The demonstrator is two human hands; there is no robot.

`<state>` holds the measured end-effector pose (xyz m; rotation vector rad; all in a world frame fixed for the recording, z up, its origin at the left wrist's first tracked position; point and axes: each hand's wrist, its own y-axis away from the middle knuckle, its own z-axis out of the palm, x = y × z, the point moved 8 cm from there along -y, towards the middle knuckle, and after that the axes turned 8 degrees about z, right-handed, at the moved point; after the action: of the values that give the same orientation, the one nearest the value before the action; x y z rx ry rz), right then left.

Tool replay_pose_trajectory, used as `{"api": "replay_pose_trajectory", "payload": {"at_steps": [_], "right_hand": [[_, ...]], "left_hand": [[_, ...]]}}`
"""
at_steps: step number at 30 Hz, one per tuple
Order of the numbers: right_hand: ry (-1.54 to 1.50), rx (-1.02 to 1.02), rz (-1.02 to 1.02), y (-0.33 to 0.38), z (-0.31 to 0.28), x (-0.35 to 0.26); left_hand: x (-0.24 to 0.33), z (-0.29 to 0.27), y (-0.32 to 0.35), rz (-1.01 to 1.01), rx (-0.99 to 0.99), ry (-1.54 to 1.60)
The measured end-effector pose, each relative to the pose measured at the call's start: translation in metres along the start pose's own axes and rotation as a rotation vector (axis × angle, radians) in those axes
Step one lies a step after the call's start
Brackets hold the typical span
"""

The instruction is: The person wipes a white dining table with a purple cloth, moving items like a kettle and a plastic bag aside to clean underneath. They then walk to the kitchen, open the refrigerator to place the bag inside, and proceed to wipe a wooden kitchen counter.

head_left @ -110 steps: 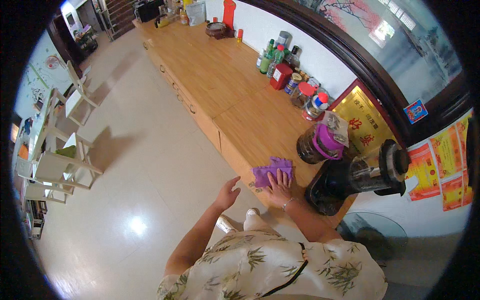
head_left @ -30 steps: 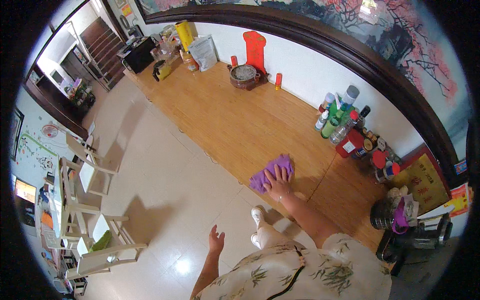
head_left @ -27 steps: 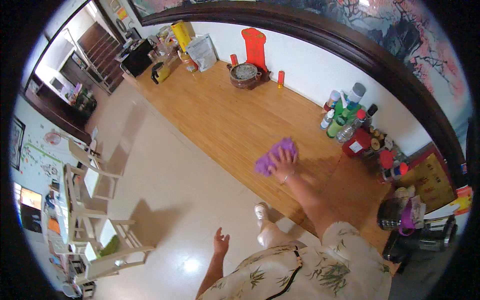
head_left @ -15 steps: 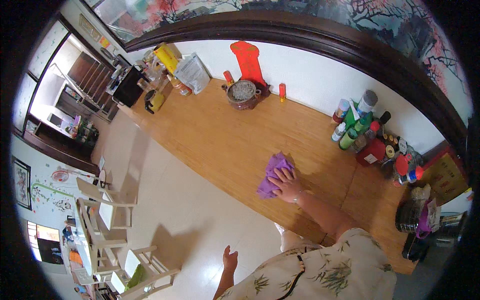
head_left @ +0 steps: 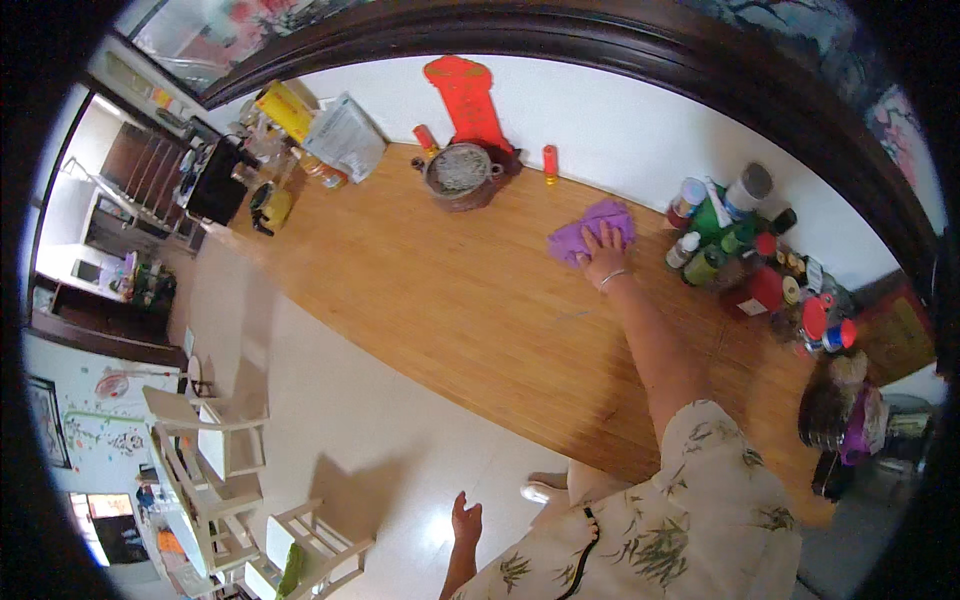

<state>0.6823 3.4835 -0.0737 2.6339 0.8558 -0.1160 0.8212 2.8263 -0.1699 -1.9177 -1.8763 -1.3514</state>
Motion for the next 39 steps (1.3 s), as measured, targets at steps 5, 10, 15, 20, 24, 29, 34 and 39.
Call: {"api": "replay_pose_trajectory", "payload": {"at_steps": [5,10,15,20,24,29,34,39], "right_hand": [[-0.002,0.03,-0.03,0.059,0.019,0.05],[-0.094,0.072,0.116,0.194,0.048,0.154],[-0.132,0.326,0.18,0.289,0.088,0.261],[-0.084,0.196,0.399,0.256,0.034,0.183],[0.146,0.202,0.138,0.266,0.063,0.102],[-0.006,0.03,0.053,0.37,0.084,0.077],[0.074,0.074,0.0,0.39,0.071,0.105],[0.005,0.22,-0.197,0.348,0.105,0.129]], "left_hand": [[0.087,0.009,-0.061,0.287,-0.078,0.079],[0.111,0.022,-0.093,0.357,-0.162,0.115],[0.099,0.02,-0.069,0.325,-0.268,0.074],[0.0,0.0,-0.061,0.337,-0.292,0.039],[0.035,-0.018,-0.062,0.478,-0.31,-0.016],[0.147,0.044,-0.054,0.909,-0.316,-0.108],[0.264,0.115,0.02,1.221,-0.439,-0.165],[0.265,0.136,0.047,1.124,-0.503,-0.239]]}}
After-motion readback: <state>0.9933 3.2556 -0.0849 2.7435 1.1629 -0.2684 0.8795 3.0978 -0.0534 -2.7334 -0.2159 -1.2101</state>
